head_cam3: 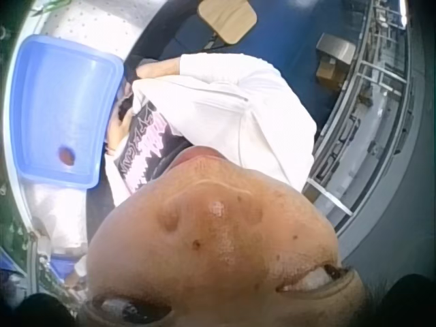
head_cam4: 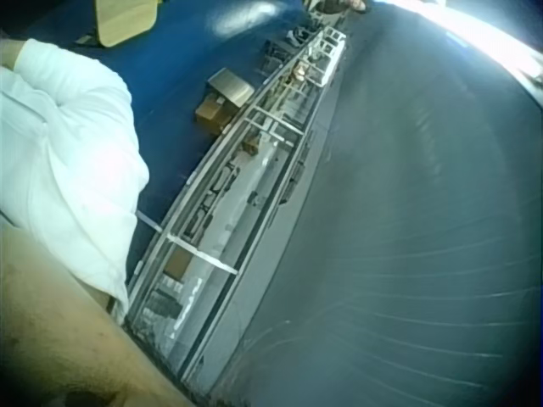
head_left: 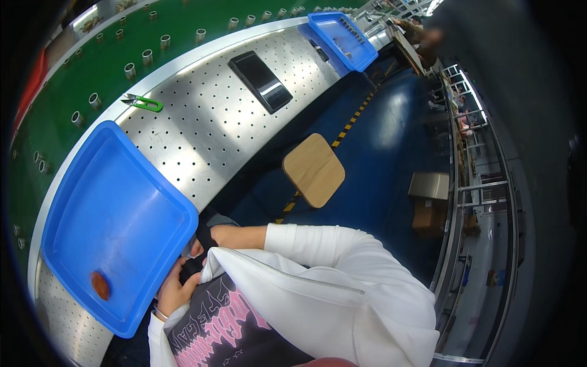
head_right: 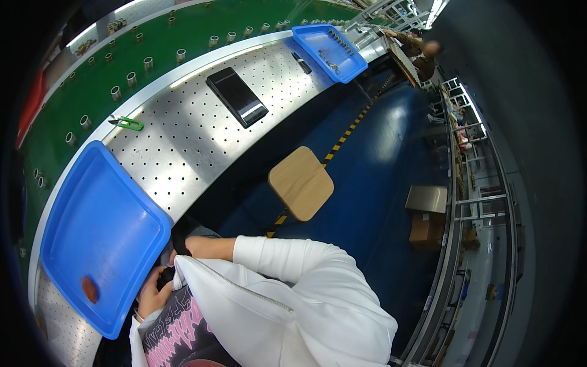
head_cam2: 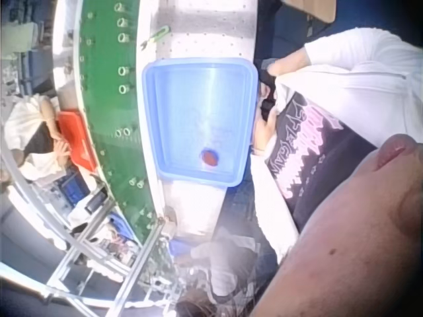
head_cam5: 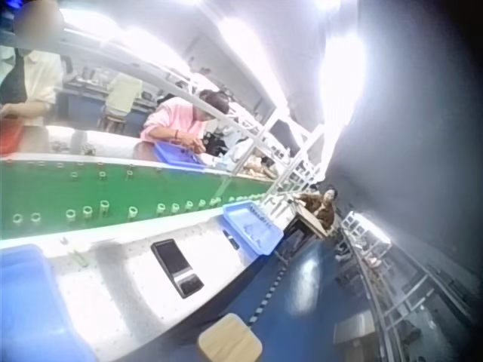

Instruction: The person picks up small cylindrical metal parts from a blue tray and a green conveyor belt, then uses a green tool to manipulate and assemble them. The person places the assembled parts back onto the conveyor belt.

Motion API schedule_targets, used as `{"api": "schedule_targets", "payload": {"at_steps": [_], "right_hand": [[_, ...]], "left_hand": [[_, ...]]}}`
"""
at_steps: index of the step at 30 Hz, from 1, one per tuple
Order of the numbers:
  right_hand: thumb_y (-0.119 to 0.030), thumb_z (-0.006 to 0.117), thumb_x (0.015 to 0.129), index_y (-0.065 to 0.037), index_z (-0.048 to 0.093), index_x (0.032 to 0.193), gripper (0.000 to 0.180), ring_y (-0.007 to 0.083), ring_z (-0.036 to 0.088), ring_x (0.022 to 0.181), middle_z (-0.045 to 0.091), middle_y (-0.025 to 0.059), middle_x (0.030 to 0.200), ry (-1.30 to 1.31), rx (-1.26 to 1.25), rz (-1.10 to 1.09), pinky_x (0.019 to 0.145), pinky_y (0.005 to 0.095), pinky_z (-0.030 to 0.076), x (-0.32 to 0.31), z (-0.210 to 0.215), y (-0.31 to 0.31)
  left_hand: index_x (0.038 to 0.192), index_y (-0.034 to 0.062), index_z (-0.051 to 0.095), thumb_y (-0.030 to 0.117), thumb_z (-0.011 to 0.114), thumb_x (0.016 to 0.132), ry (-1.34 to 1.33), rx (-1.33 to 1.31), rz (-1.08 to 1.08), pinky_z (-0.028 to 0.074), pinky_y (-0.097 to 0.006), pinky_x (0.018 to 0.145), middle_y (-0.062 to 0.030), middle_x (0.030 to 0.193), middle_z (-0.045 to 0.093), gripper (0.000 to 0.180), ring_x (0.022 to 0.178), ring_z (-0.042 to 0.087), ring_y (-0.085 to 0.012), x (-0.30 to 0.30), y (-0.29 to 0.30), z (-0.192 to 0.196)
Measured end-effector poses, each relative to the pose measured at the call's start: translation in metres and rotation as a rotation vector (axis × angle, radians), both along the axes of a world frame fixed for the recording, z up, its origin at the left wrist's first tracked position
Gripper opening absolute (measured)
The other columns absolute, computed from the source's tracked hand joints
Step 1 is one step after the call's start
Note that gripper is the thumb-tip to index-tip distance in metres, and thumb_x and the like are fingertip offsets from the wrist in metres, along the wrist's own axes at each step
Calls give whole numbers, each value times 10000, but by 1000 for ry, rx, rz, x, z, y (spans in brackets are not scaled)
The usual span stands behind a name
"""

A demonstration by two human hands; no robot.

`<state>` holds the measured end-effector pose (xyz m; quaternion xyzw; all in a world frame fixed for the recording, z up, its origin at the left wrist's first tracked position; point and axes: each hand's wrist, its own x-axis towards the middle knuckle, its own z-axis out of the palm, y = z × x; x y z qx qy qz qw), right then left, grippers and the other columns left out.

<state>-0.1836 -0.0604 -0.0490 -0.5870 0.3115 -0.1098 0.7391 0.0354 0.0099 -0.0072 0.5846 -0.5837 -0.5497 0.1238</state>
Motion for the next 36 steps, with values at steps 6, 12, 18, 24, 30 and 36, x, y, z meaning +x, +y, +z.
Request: {"api": "schedule_targets", "payload": {"at_steps": [6,12,18,24,30,36], "right_hand": [[-192,722,760,16,592,1061,388,138,574,862,628,79,943,212,81,-9,777,255,461,-25,-27,-8],[-217,714,771,61,582,1026,400,149,581,739,640,99,834,168,331,48,642,262,474,-42,-21,-17],[-162,675,787,14,569,843,213,126,531,672,583,57,732,337,-92,119,611,273,442,-28,-11,-4],[-149,653,807,42,599,852,204,102,545,666,625,56,747,182,-1,32,592,261,448,-30,-24,5],[-135,642,803,73,647,882,222,112,573,651,664,98,756,267,115,108,577,272,463,-24,-4,-6],[-71,607,721,58,657,813,166,138,579,581,645,115,676,381,118,-76,524,289,455,-14,-14,-3]], "left_hand": [[1133,4,538,255,729,737,-13,-63,19,445,-353,835,-181,1005,601,507,914,587,-295,3,6,-9],[1118,29,563,250,751,704,-11,-68,57,455,-352,813,-163,979,614,506,890,596,-294,-1,4,-4],[1059,10,567,195,751,691,54,-199,75,428,-285,728,-76,831,562,451,749,512,-173,-2,8,-11],[1061,8,573,185,752,681,64,-161,98,434,-288,752,-93,862,583,456,769,533,-185,-4,7,0],[1091,12,566,203,762,680,72,-218,51,467,-336,749,-156,898,610,494,807,591,-274,-2,8,-3],[1079,3,568,192,764,673,69,-205,62,470,-345,752,-171,905,613,489,815,600,-298,-5,6,2]]}}
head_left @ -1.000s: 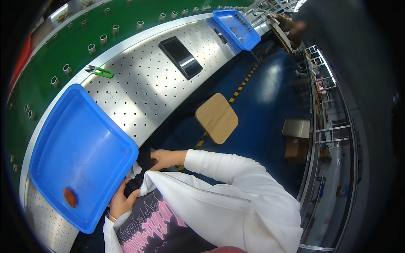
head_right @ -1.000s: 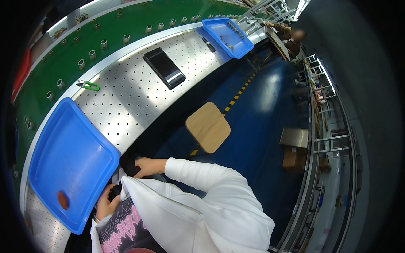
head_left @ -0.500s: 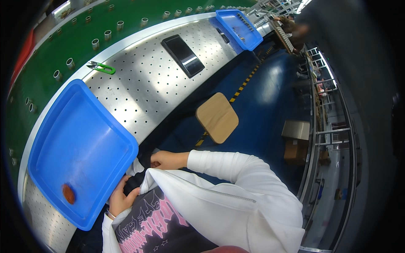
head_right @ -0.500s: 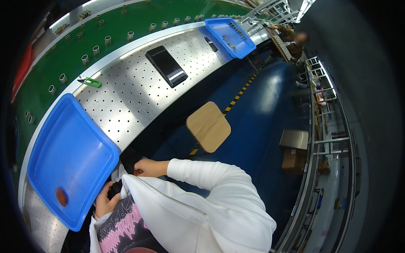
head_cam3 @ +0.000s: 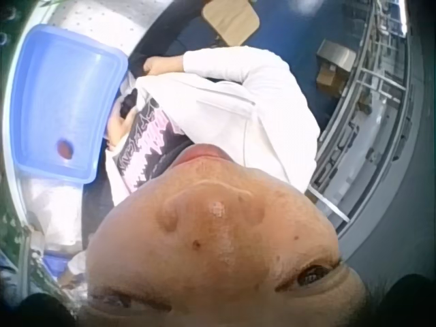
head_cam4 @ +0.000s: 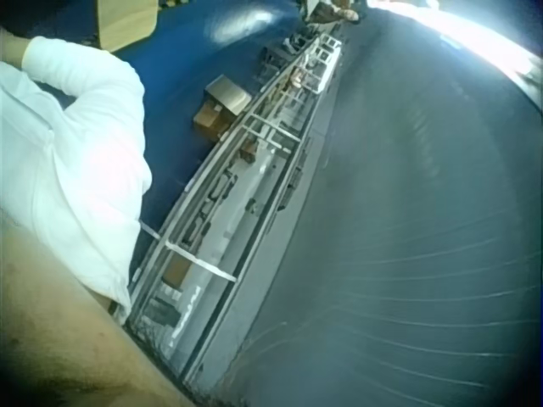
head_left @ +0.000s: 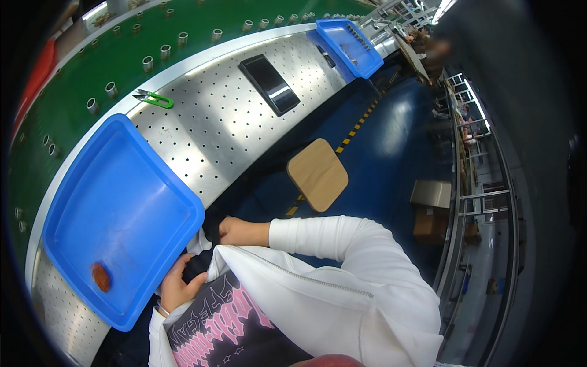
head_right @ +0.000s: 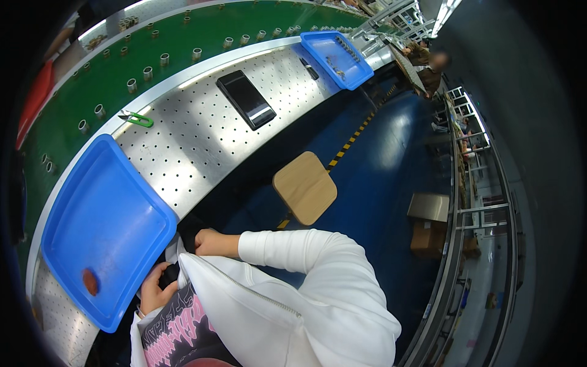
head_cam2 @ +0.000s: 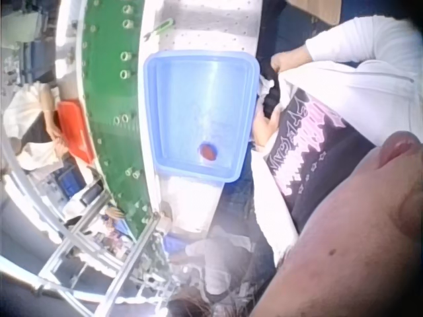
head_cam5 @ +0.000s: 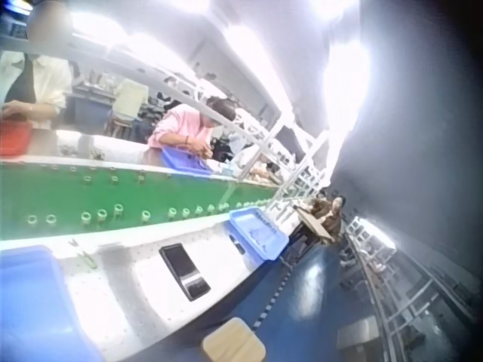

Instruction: The person picks up small cylindrical metal parts from a blue tray and a green conveyor belt, then uses a green tool to manipulate and assemble them. The person places the assembled parts back onto the conveyor belt.

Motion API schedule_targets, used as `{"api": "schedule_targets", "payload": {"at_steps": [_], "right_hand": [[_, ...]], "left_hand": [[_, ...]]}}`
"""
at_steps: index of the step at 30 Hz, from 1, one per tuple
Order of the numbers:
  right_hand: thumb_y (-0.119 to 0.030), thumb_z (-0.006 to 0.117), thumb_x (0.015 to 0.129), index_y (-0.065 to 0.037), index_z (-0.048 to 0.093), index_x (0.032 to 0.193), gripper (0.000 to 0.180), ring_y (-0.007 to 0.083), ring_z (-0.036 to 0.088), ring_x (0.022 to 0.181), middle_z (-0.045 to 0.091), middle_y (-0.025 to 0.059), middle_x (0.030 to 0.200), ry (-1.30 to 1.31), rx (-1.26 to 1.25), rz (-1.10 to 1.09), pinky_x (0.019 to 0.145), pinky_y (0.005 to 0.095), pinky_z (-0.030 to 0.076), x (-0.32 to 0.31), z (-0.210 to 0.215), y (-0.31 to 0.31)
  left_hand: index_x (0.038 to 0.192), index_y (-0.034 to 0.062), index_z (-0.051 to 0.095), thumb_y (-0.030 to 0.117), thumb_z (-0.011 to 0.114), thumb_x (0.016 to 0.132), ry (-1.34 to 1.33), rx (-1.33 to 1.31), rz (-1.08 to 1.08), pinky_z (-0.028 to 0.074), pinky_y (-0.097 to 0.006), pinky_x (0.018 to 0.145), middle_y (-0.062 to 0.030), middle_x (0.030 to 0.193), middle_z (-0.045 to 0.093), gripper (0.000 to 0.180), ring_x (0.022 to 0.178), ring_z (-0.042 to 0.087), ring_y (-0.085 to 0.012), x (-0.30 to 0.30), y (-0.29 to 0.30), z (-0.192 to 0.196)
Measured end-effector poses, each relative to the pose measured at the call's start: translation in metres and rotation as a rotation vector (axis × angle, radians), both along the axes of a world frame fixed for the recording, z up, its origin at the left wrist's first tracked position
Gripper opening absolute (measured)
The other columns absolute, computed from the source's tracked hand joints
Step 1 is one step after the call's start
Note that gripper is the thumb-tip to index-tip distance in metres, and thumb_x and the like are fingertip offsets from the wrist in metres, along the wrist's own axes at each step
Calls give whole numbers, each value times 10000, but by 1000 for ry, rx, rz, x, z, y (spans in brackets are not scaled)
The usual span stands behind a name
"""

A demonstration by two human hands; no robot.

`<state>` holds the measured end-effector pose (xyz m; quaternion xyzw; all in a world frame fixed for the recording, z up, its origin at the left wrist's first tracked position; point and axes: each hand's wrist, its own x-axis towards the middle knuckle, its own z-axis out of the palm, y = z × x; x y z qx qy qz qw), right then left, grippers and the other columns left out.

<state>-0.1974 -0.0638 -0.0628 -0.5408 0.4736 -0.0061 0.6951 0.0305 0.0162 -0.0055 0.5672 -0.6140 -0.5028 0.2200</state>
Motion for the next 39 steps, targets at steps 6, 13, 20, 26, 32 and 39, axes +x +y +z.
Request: {"api": "schedule_targets", "payload": {"at_steps": [6,13,20,26,32,39], "right_hand": [[-104,505,864,4,606,771,174,147,532,477,572,70,604,144,97,-414,445,264,418,-10,-29,-5],[-424,576,849,17,642,868,446,148,563,511,585,91,629,22,137,-27,479,247,455,-14,13,4],[-314,535,894,-6,632,896,322,149,578,649,607,67,750,19,221,-358,558,274,468,-19,10,16],[-259,526,904,10,609,1029,308,189,588,739,636,95,878,166,76,-634,634,329,476,-50,-51,27],[-133,653,794,-33,578,750,133,112,518,560,578,51,621,284,-345,-135,529,262,416,-48,-18,-4],[-46,623,727,-44,571,1174,450,140,550,965,588,57,1021,-289,-154,49,823,271,446,4,22,18]], "left_hand": [[1056,-19,576,180,763,671,13,11,-22,472,-348,751,-186,906,618,473,816,603,-307,-2,-1,3],[1053,-27,576,186,762,674,-17,20,-12,472,-354,753,-188,908,618,473,812,602,-309,-1,-1,6],[1014,-19,587,205,765,676,-6,-33,-65,467,-356,723,-182,878,616,443,787,596,-323,-2,0,-2],[1011,-3,596,209,743,690,27,-53,-186,471,-365,746,-183,934,623,411,848,597,-350,-6,-5,-8],[1053,-2,597,324,723,738,-22,-24,-83,470,-372,788,-200,985,621,471,901,603,-341,0,-6,1],[1079,-1,593,277,751,717,22,12,-7,480,-332,792,-174,1009,627,483,899,619,-296,-1,11,-6]]}}
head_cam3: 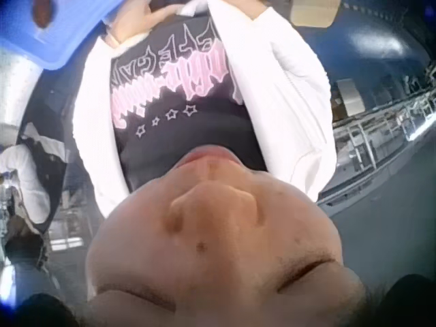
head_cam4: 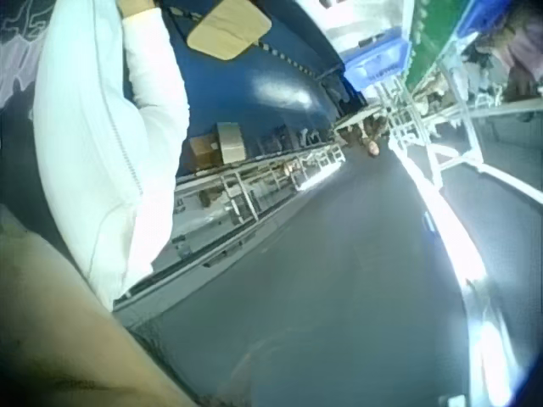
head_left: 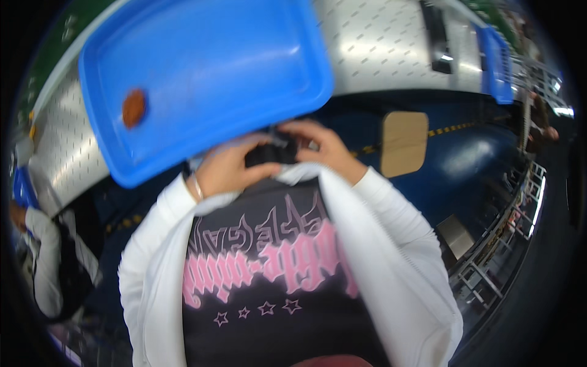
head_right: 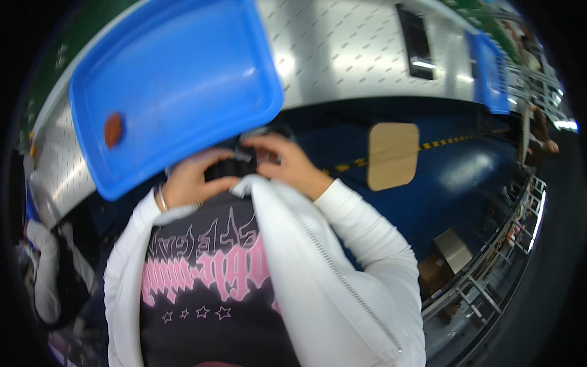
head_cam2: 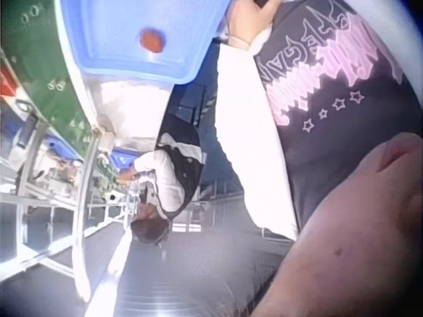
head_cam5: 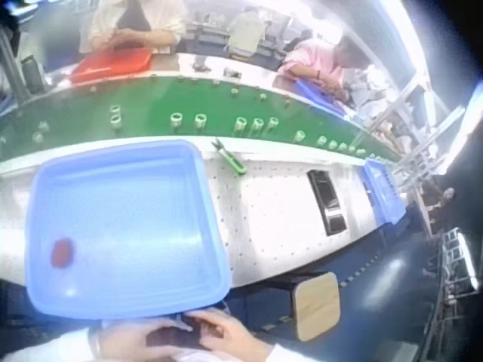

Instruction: The person picks up small cylindrical metal parts from a blue tray and a green conveyor belt, then uses a green tool to manipulate and assemble them. The person places the assembled parts back onto the conveyor belt.

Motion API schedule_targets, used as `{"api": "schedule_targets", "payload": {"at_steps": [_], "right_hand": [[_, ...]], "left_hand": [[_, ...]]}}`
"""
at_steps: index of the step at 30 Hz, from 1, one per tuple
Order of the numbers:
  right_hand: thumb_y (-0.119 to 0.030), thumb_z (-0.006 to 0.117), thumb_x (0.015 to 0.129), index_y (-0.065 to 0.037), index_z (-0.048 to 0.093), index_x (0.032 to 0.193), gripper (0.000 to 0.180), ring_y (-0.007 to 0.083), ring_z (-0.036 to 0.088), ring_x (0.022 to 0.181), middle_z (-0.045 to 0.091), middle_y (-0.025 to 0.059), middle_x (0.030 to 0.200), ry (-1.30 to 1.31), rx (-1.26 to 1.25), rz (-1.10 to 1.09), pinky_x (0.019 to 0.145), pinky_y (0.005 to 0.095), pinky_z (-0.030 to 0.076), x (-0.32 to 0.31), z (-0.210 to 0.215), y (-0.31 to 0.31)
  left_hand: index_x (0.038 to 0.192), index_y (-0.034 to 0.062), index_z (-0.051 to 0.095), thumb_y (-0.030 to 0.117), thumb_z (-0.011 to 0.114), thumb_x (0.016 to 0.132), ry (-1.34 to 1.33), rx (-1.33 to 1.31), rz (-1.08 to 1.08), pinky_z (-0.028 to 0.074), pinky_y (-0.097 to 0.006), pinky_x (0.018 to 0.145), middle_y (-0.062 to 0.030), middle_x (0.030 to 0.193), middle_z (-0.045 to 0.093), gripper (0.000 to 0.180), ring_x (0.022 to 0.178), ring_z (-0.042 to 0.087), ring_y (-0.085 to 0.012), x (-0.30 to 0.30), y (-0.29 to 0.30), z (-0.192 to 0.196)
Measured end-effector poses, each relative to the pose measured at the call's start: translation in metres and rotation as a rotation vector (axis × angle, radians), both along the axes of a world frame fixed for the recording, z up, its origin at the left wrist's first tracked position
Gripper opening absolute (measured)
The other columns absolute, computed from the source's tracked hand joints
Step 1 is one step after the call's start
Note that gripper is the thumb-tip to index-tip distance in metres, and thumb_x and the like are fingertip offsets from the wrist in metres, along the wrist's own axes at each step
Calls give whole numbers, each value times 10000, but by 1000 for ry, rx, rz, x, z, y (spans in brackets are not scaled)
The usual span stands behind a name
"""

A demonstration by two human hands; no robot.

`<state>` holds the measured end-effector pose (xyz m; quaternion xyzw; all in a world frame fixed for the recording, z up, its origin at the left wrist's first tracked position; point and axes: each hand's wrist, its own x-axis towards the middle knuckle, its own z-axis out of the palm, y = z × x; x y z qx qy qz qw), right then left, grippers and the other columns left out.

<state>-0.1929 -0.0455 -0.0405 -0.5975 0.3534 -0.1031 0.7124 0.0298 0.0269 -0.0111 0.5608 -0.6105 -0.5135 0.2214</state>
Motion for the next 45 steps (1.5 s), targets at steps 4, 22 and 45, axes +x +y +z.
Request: {"api": "schedule_targets", "payload": {"at_steps": [4,22,45], "right_hand": [[-118,700,634,-65,626,953,332,279,523,1023,577,107,1013,34,-909,157,936,370,402,6,11,-18],[-161,616,668,-104,472,650,156,211,529,566,487,45,616,59,-1295,428,528,315,431,3,12,-25],[-229,590,805,-46,618,1069,322,358,584,960,603,213,1082,805,-31,404,848,390,464,-147,-121,79]], "left_hand": [[1083,22,603,303,740,727,-74,93,-31,484,-327,775,-148,1012,635,474,888,625,-277,-6,-9,1],[1061,61,619,467,628,809,-120,35,-137,470,-341,790,-165,1004,625,478,897,606,-297,3,-17,3],[1208,114,548,359,509,910,-142,-149,-243,411,-368,927,-135,1181,558,388,1053,544,-287,34,-9,-7]]}}
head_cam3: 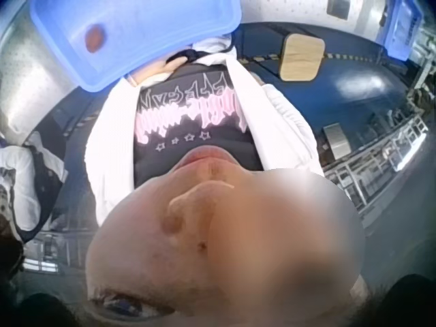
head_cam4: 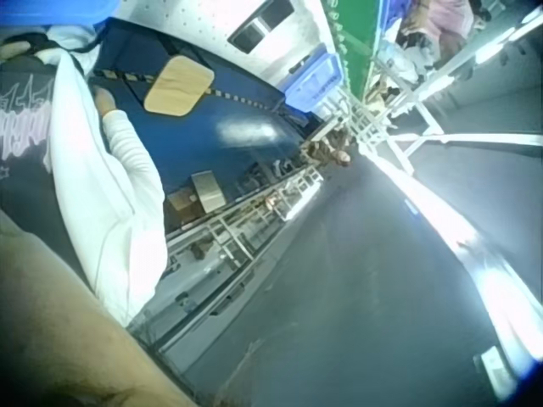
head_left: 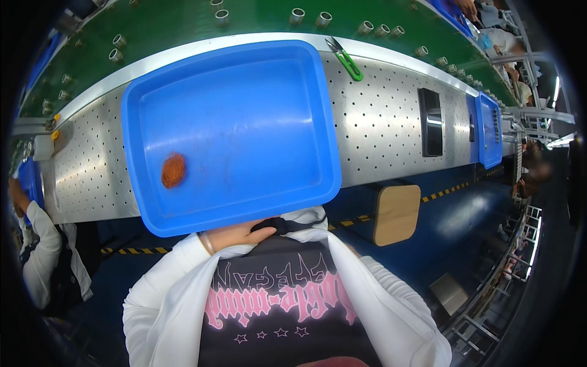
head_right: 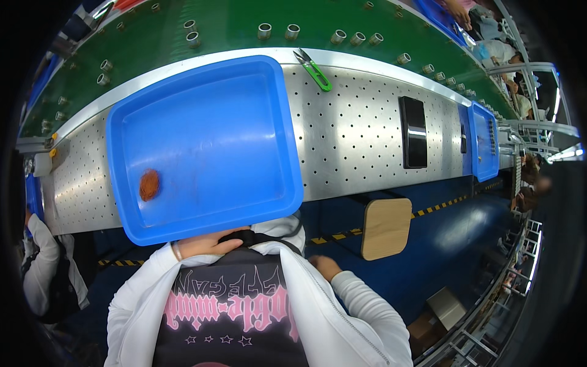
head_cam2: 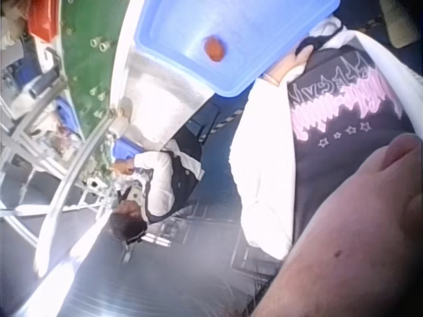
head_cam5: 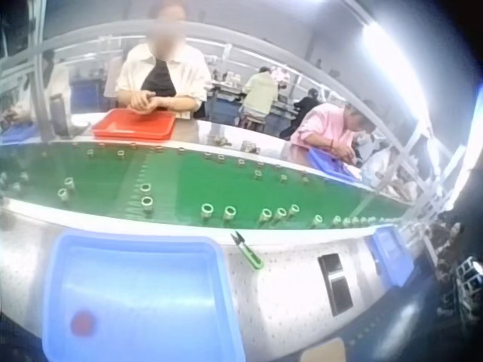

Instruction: The person picks up small cylindrical metal parts from a blue tray and a green conveyor belt, then uses a green tool to manipulate and assemble them. The person places the assembled parts back onto the conveyor belt.

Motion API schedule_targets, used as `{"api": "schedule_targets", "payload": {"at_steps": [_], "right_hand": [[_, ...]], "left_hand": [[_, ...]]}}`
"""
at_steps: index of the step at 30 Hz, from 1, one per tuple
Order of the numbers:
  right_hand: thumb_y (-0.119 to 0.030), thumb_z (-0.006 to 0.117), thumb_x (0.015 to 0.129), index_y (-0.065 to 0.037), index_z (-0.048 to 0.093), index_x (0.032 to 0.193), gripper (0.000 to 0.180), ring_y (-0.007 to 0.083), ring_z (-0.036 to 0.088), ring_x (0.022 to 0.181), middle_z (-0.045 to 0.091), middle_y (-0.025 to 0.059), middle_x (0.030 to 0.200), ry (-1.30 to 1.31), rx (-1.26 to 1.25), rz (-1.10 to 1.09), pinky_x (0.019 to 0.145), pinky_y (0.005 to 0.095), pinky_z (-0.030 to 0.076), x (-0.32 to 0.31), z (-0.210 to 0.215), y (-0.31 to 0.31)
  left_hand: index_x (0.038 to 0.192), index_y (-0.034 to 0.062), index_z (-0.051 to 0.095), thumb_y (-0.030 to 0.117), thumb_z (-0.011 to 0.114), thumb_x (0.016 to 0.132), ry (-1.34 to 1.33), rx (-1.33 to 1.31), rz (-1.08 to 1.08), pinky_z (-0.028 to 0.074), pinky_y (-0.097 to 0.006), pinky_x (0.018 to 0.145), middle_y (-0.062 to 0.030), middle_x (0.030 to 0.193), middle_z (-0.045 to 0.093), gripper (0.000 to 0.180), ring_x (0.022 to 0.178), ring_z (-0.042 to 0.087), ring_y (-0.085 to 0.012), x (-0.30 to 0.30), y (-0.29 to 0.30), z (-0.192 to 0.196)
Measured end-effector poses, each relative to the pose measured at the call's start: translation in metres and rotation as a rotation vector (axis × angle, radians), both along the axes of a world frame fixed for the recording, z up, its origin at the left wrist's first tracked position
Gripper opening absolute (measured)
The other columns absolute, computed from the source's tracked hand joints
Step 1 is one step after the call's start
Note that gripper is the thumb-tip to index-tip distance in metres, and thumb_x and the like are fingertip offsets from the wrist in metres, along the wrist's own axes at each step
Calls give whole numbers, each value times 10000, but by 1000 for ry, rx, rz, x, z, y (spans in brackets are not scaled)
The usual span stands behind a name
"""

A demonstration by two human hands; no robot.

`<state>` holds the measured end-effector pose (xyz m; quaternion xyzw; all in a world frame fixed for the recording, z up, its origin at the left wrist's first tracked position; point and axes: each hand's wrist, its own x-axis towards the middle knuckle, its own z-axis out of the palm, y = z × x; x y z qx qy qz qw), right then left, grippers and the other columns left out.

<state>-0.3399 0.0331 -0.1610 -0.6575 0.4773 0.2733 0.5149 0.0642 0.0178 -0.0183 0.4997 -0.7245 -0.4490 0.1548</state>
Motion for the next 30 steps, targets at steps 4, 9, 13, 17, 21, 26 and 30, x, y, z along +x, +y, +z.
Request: {"api": "schedule_targets", "payload": {"at_steps": [4,9,13,17,21,26,30], "right_hand": [[-264,630,776,-42,642,1024,333,358,610,883,635,213,1000,-178,140,-20,803,391,476,8,-91,38],[-261,630,776,-42,644,1017,326,356,613,871,639,211,981,-240,143,-97,794,391,477,66,-84,7],[-258,631,776,-41,646,1011,320,354,615,861,642,210,967,-254,146,-88,787,391,479,83,-74,-11],[-255,631,776,-41,649,1005,315,353,617,852,645,208,952,-233,162,-98,780,392,480,85,-67,-15],[-253,631,776,-40,651,999,309,352,619,842,648,207,937,-199,173,-71,773,392,481,76,-58,-13],[-249,632,776,-39,653,992,302,350,622,830,651,205,918,-178,209,-8,764,392,483,52,-42,-5],[-247,632,776,-39,656,987,297,348,624,820,654,203,903,-232,279,188,757,393,484,19,-15,-11]], "left_hand": [[1182,49,552,267,504,924,137,225,304,418,-353,905,-136,1175,564,341,1049,552,-262,32,53,-11],[1032,-23,594,22,505,887,308,273,1147,450,-306,793,-94,947,629,176,859,577,-192,62,150,-62],[926,-21,610,79,534,862,44,589,1301,472,-351,712,-146,857,644,141,765,609,-262,59,277,-153],[918,-15,614,98,544,851,-4,898,1252,473,-359,701,-153,845,642,149,755,608,-276,32,323,-183],[911,-8,618,117,554,839,38,915,1240,474,-367,689,-160,832,640,158,745,607,-291,27,317,-186],[902,0,623,141,566,825,76,888,1186,476,-377,675,-168,816,638,170,733,605,-308,36,293,-180],[894,6,626,161,576,814,93,855,1127,477,-385,663,-175,804,636,181,724,603,-323,45,270,-171]]}}
